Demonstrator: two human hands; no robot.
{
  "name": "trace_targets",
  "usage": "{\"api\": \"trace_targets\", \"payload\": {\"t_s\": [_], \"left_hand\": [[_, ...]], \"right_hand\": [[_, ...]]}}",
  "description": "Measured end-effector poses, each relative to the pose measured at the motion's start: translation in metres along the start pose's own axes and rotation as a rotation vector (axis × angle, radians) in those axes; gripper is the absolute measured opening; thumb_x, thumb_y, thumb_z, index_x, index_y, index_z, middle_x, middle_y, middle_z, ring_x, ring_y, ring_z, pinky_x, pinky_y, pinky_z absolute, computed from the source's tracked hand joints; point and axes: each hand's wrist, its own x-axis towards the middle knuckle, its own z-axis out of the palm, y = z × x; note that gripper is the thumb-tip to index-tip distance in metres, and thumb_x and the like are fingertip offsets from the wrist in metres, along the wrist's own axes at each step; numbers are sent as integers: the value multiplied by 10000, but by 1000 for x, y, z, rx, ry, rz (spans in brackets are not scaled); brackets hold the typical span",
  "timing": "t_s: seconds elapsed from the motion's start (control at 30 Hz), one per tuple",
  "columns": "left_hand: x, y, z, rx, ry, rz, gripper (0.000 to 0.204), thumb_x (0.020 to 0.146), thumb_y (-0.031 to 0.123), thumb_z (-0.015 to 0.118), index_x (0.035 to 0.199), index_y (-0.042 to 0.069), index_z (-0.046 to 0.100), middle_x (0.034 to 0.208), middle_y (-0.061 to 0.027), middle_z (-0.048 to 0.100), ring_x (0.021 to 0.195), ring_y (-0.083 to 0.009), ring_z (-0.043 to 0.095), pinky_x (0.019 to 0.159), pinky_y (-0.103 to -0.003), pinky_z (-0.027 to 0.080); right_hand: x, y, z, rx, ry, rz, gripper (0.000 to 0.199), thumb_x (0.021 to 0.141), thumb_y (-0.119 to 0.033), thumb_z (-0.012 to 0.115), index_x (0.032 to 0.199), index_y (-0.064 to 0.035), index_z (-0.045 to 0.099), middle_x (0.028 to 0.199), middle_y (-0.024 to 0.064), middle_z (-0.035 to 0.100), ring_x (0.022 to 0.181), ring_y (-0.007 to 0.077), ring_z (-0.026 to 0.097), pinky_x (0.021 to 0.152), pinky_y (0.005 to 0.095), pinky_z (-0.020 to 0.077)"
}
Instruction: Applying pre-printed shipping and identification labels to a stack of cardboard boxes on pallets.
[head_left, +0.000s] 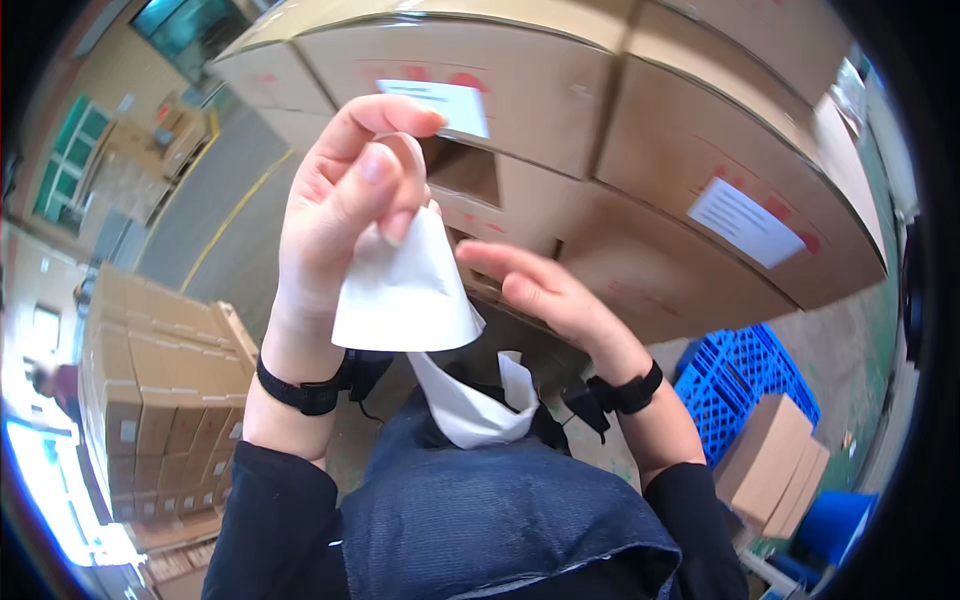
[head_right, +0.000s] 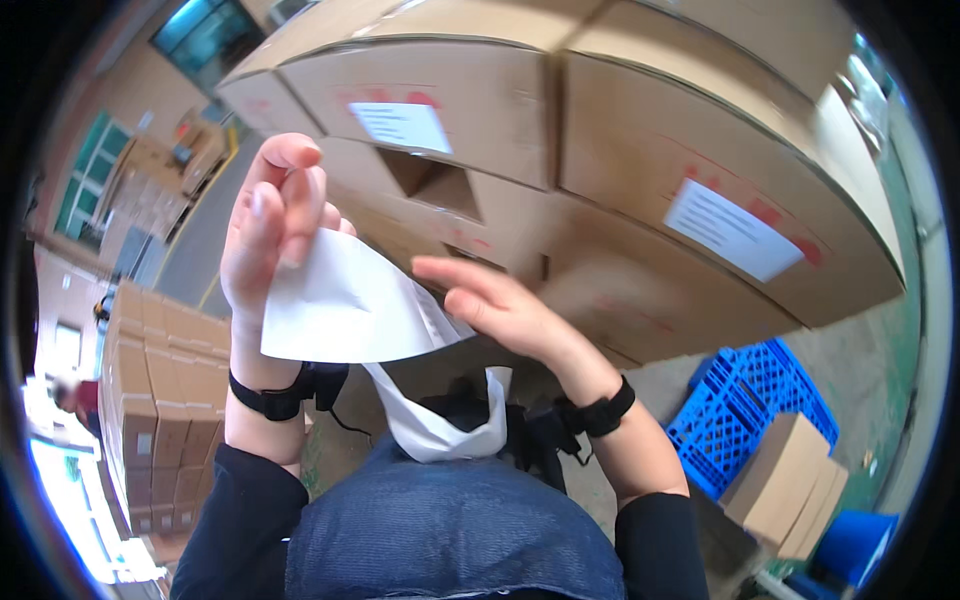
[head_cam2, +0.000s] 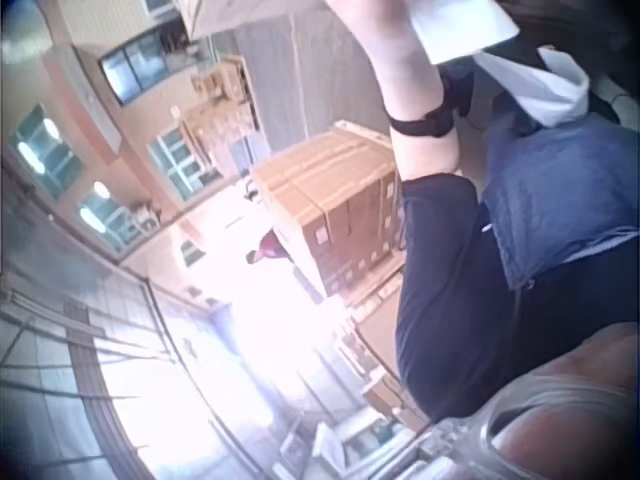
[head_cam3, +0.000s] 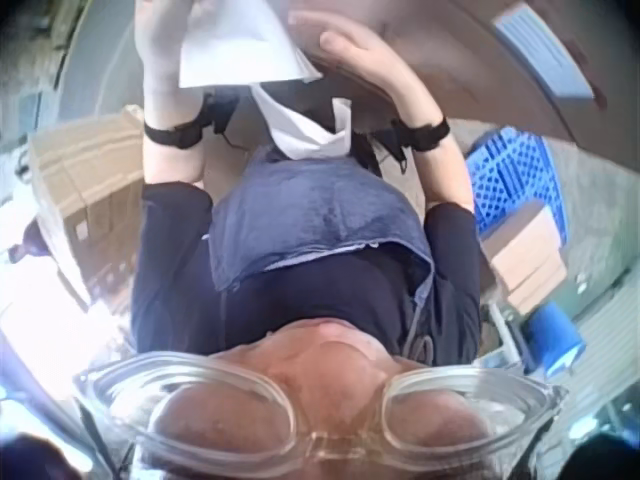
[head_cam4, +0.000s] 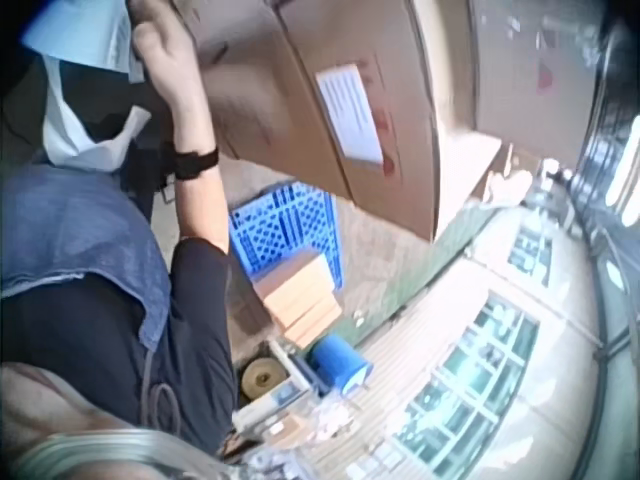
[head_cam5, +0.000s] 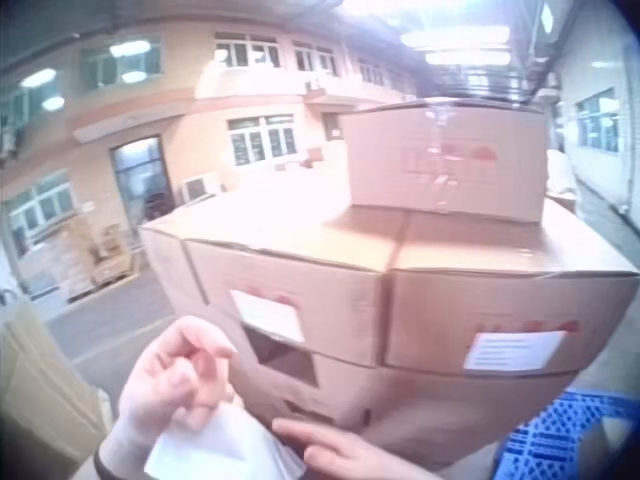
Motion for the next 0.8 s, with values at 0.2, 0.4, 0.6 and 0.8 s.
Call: {"api": "trace_targets", "payload": {"t_s": [0.2, 0.4, 0.6, 0.8], "left_hand": [[-31, 38, -69, -350, 16, 179, 369, 936, 323, 417, 1168, 37, 438, 540, 56, 346, 433, -32, 300, 460, -202, 351], [-52, 73, -175, -568, -40, 325, 328, 951, 311, 377, 1139, 55, 460, 558, 64, 316, 428, -54, 290, 483, -215, 364], [-68, 90, -336, 1062, 483, 25, 278, 854, 135, 547, 1105, 16, 540, 1044, -65, 553, 900, -127, 520, 800, -256, 425], [-61, 63, -344, 534, -291, -28, 599, 872, 488, 453, 1219, 0, 463, 991, -75, 581, 966, -174, 523, 914, -340, 344]], "right_hand": [[66, 24, 62, 94, -308, 64, 467, 847, -302, 564, 1228, -42, 488, 1256, 108, 461, 1157, 207, 427, 979, 350, 322], [136, 24, 105, 172, -181, 170, 383, 811, -107, 628, 1168, -14, 524, 980, 46, 602, 866, 95, 560, 756, 227, 463], [202, 28, 144, -69, -24, 37, 283, 782, 8, 624, 1063, -13, 597, 974, 72, 631, 879, 111, 585, 770, 242, 474], [258, 28, 190, -442, 49, -62, 175, 711, -10, 694, 884, -22, 672, 820, 62, 672, 748, 127, 637, 672, 236, 503]]}}
